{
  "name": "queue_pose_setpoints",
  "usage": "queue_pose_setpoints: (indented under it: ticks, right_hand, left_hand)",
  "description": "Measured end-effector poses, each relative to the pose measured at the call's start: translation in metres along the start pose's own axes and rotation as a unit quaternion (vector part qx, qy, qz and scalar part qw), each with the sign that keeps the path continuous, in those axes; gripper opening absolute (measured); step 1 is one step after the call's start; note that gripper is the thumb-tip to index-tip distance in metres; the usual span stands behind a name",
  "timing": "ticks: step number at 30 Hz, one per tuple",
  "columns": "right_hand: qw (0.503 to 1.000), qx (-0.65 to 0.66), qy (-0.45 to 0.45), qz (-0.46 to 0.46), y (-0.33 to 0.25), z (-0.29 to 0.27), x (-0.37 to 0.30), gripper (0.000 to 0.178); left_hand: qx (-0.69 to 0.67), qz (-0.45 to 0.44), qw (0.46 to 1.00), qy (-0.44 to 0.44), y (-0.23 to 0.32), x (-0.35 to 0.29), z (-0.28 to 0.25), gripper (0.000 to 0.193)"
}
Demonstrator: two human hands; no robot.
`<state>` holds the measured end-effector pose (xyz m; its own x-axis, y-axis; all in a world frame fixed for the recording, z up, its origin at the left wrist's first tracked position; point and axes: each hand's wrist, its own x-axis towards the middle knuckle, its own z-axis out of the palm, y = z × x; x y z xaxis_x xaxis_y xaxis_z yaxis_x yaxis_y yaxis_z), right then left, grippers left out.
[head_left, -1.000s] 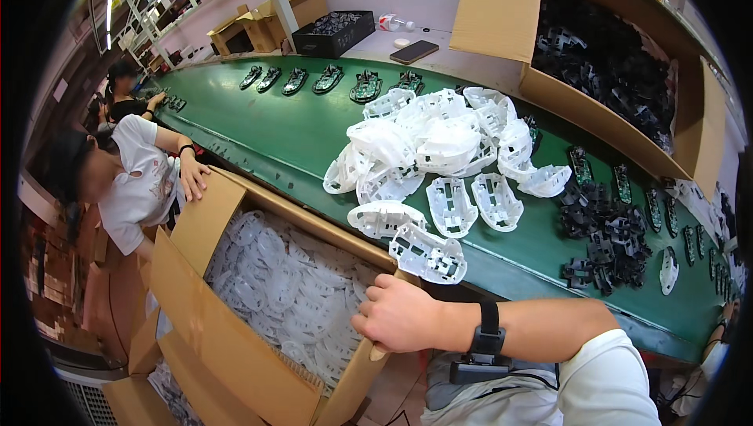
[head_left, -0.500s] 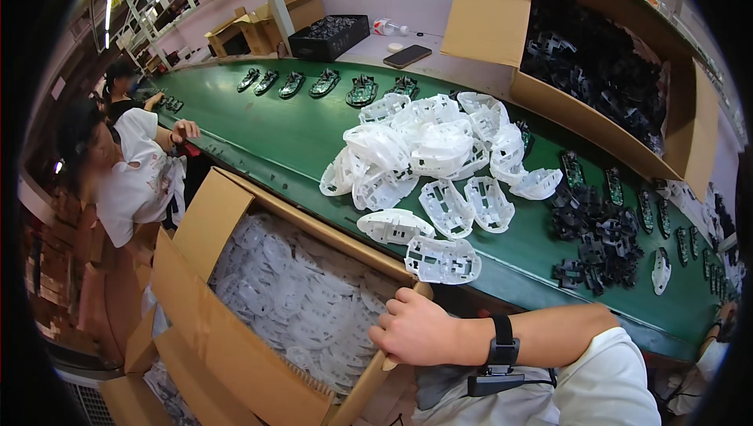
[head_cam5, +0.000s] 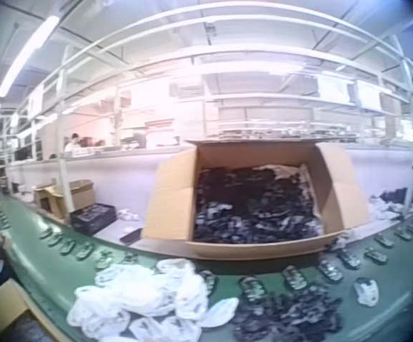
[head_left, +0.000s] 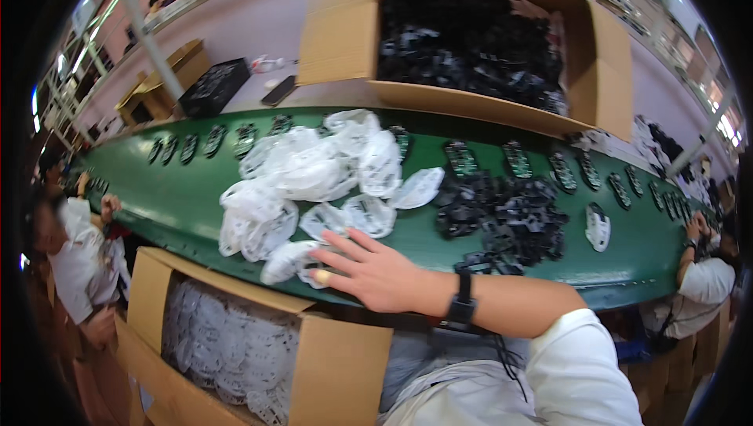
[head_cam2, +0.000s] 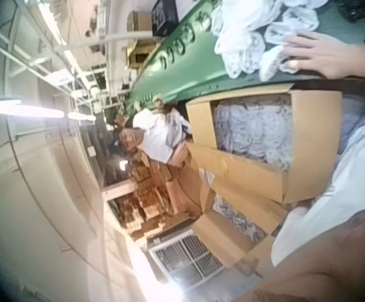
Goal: Assembling internal and external components of computer mice on a factory assembly line.
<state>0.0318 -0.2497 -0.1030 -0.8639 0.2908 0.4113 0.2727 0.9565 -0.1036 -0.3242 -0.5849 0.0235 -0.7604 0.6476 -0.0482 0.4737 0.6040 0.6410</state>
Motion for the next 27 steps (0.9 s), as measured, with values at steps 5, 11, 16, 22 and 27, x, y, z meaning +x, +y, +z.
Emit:
queue_pose_setpoints:
  ticks: [5, 11, 16, 22, 27]
  right_hand:
    - [1.000, 0.009, -0.027, -0.013, 0.024, 0.008, 0.023, 0.058]
    - [0.990, 0.142, -0.004, -0.005, 0.010, -0.067, -0.050, 0.063]
    - [0.983, 0.106, 0.043, 0.144, 0.046, -0.157, -0.164, 0.045]
    - [0.915, 0.052, 0.194, 0.348, 0.049, -0.180, -0.266, 0.031]
    - [0.890, 0.076, 0.240, 0.381, 0.001, -0.183, -0.298, 0.031]
  left_hand:
    - [0.021, 0.059, 0.994, -0.086, 0.095, -0.009, -0.001, 0.013]
    - [0.062, 0.005, 0.965, -0.256, 0.134, -0.096, 0.004, 0.012]
    - [0.109, -0.070, 0.884, -0.449, 0.143, -0.145, 0.044, 0.012]
    - [-0.029, 0.001, 0.919, -0.394, 0.191, -0.126, 0.051, 0.021]
    - [0.187, 0.582, 0.768, -0.194, 0.343, -0.016, 0.147, 0.060]
